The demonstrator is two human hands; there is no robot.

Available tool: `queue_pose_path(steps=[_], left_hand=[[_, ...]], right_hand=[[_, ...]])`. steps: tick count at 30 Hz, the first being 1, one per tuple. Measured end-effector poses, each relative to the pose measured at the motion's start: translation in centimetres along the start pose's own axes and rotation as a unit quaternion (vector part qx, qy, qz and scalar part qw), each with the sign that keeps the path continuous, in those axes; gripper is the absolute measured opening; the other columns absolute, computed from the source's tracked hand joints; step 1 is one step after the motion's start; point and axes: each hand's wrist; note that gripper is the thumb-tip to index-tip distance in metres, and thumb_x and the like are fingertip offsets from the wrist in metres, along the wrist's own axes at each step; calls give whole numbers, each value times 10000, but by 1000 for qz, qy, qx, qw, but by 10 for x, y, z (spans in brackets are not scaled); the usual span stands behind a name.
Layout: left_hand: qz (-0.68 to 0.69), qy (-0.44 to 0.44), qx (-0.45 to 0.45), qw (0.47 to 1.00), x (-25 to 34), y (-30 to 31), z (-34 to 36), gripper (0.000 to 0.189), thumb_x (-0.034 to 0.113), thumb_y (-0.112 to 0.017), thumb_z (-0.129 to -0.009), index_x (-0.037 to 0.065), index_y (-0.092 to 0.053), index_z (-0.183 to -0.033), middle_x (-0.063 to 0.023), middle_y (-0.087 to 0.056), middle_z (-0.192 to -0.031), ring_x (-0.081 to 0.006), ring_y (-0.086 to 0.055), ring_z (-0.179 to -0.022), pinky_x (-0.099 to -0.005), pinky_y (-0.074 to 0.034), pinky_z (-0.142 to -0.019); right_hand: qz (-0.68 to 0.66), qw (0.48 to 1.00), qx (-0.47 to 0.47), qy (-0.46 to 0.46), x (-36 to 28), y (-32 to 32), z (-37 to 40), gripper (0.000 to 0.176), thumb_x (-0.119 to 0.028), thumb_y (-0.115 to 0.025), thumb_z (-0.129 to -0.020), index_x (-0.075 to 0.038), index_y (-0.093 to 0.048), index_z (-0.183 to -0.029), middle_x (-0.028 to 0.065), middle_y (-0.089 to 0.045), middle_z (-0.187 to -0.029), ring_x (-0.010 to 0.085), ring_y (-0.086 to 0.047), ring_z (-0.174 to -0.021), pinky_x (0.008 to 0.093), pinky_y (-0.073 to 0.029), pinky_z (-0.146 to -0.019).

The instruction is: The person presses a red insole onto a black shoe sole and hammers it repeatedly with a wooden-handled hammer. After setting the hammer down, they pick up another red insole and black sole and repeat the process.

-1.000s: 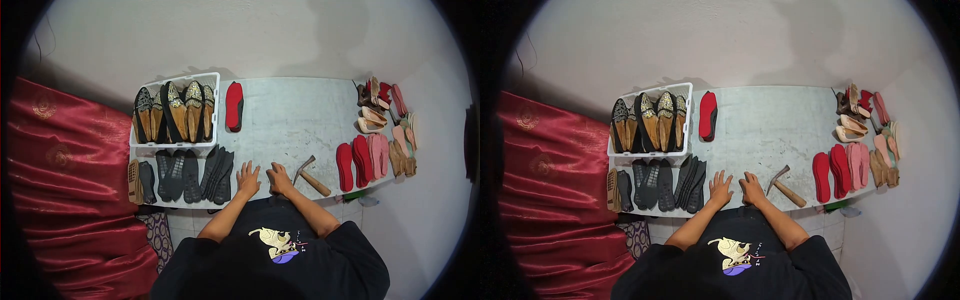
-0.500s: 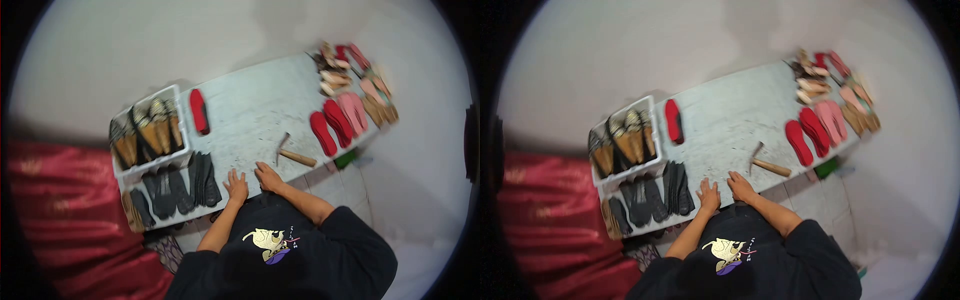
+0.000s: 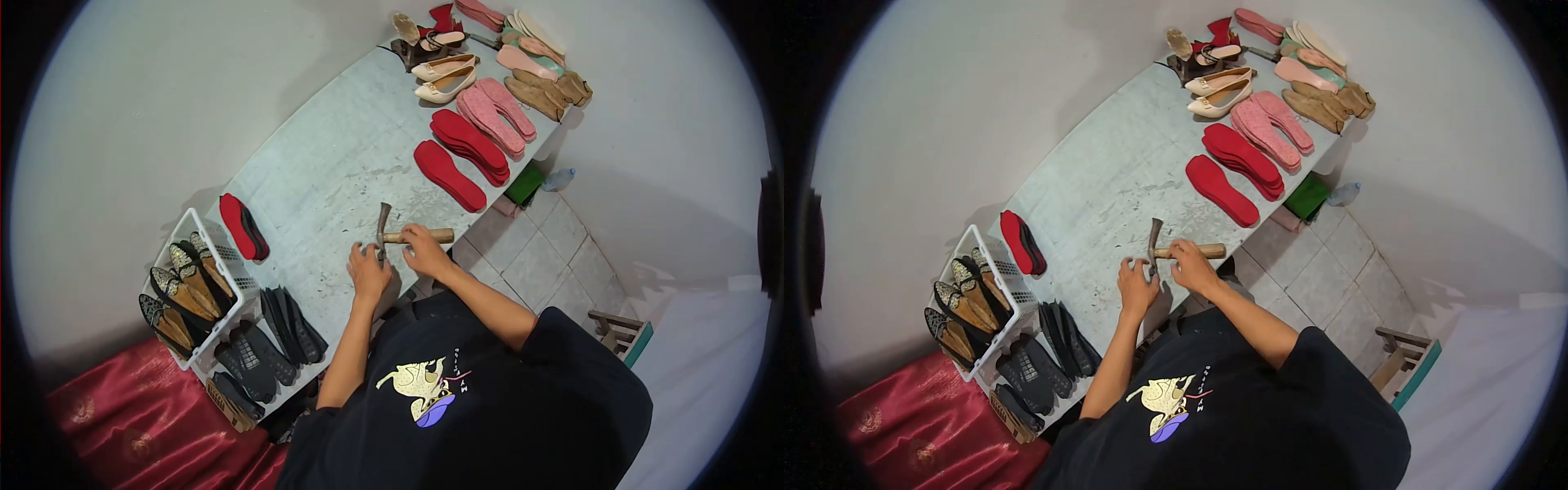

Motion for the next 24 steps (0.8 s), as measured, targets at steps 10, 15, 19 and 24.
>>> queue_pose_path(steps=[10, 15, 19, 24], left_hand=[[100, -177, 9, 979, 136, -75, -156, 623, 94, -758, -787, 62, -520, -1362, -296, -348, -1508, -489, -386, -1380, -508, -354, -1155], [48, -136, 33, 989, 167, -85, -200, 785, 74, -811, -723, 61, -465, -1427, -310, -274, -1558, -503, -358, -1391, -519, -348, -1165], [31, -91, 20, 995, 170, -93, -211, 795, 85, -832, -696, 55, -484, -1410, -309, -279, -1555, -508, -356, -1383, -516, -355, -1162], [261, -5, 34, 965, 144, -104, -236, 717, 97, -833, -748, 50, -504, -1383, -258, -492, -1419, -381, -513, -1293, -453, -442, -1088]], right_hand=[[120, 985, 76, -94, 96, 150, -28, 473, -10, -787, -705, -60, -613, -1142, 161, -516, -1278, 381, -500, -1223, 471, -452, -1021], [107, 990, -15, -87, 116, 174, -35, 562, -48, -834, -678, -78, -575, -1176, 149, -512, -1239, 373, -508, -1193, 466, -462, -999], [88, 993, -44, -69, 127, 175, -42, 596, -73, -853, -630, -78, -560, -1149, 149, -515, -1191, 372, -522, -1160, 464, -462, -988], [38, 992, -73, -100, 127, 178, -61, 602, -58, -827, -597, -83, -524, -1116, 151, -485, -1140, 381, -525, -1146, 476, -478, -952]])
Point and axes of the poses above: each hand's wrist, its own z-axis away from the middle knuckle, its own y-axis out of the back of the hand, x = y × z
